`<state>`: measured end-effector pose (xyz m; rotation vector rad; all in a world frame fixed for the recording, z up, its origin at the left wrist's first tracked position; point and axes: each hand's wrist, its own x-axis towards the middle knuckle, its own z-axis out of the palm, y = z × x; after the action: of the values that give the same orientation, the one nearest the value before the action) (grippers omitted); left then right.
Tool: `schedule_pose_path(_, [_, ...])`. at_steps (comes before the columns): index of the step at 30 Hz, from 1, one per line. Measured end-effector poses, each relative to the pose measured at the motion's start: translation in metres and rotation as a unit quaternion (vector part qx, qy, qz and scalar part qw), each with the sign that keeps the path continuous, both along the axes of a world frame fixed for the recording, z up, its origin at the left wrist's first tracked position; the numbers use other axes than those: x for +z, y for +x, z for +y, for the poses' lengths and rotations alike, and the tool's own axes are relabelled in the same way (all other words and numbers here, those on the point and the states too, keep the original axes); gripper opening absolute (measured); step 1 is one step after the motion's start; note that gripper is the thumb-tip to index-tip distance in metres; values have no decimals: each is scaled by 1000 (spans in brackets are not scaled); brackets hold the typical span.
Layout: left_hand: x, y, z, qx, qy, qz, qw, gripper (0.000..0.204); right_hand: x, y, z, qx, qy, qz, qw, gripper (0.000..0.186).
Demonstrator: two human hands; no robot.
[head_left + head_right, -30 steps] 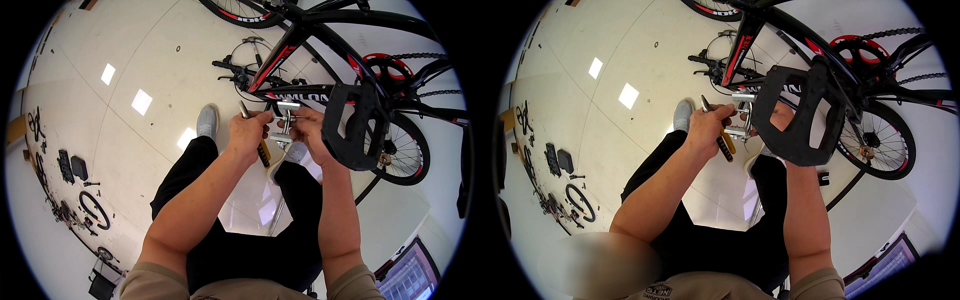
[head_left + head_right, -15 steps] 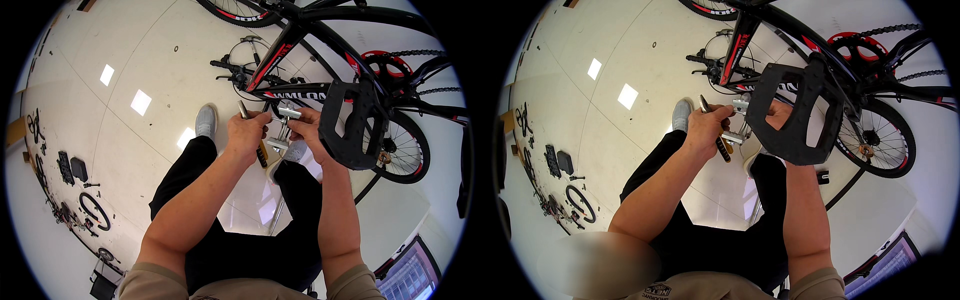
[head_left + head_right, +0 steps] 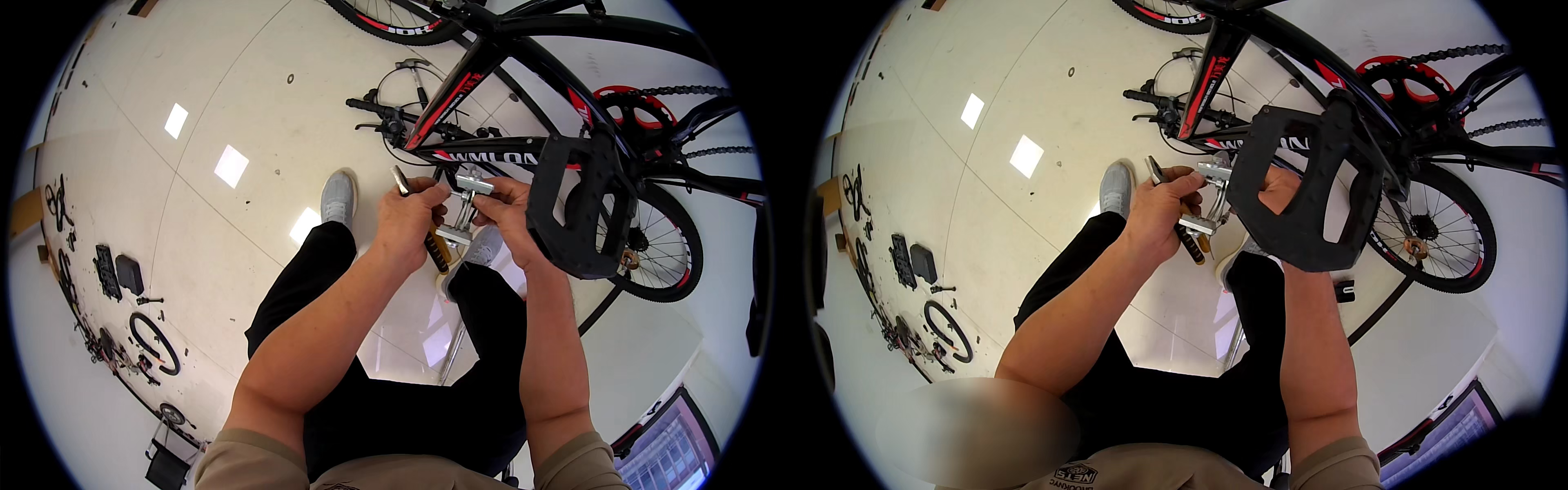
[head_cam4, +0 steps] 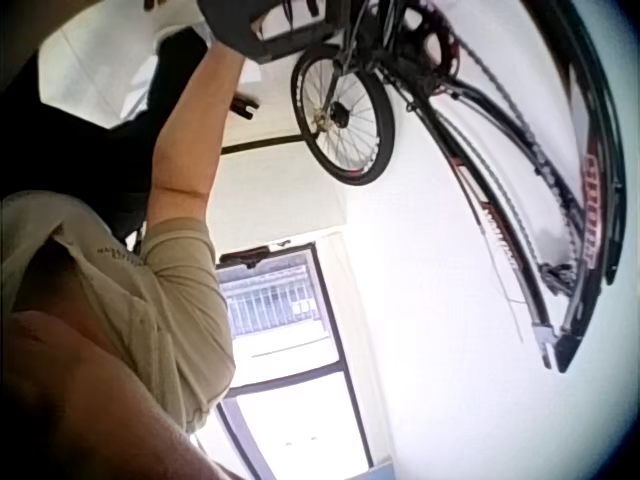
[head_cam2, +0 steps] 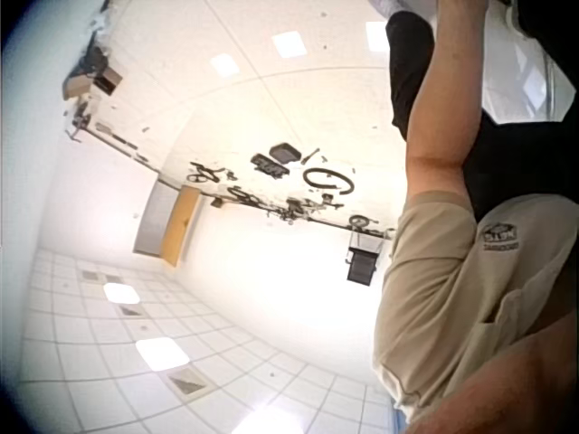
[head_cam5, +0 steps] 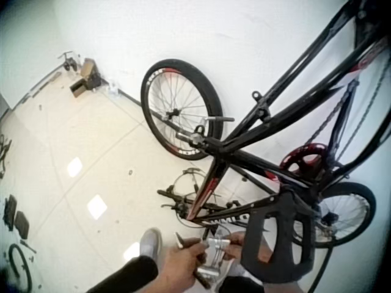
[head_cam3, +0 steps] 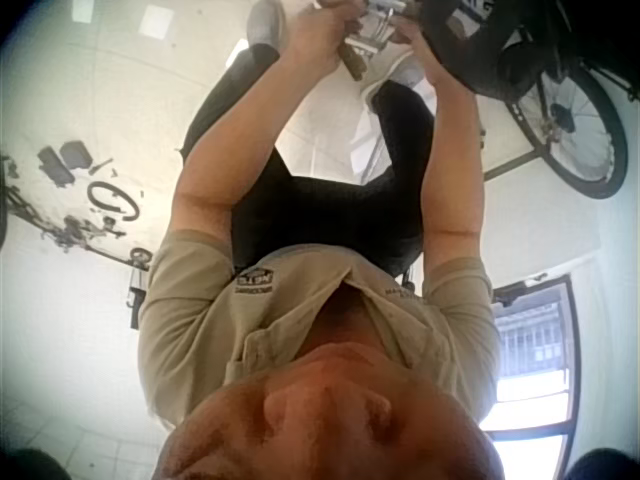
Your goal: The person uses pliers to remove a small metal component from a bicycle pedal. They then reattach the pedal to the crank arm and tighten it with the pliers.
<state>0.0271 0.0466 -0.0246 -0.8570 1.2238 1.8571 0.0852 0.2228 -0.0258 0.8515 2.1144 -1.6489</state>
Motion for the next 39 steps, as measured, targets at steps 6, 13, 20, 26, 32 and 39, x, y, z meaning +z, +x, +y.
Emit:
schedule_pose_path(6, [6, 7, 3, -36, 54, -64, 996, 22, -4, 1, 5, 9, 13, 14, 1000, 22])
schedule_pose_path(13, [11, 9, 1, -98, 97, -65, 988, 21, 4, -3, 2, 2, 16, -7, 1000, 23])
schedule_pose_path(20, [11, 9, 2, -54, 90, -58, 993, 24, 18, -6, -2, -5, -19, -8, 1000, 23])
schedule_pose_path(26, [7, 10, 2, -57, 78, -50, 994, 23, 6, -4, -2, 49, 77, 1, 996, 21])
schedule_pose_path(32, [12, 9, 3, -68, 66, -36, 995, 24, -5, 4, 0, 81, 119, 56, 988, 16])
schedule_pose_path(39, [11, 9, 5, -76, 59, -31, 995, 23, 8, 4, -15, 77, 164, 151, 972, 13])
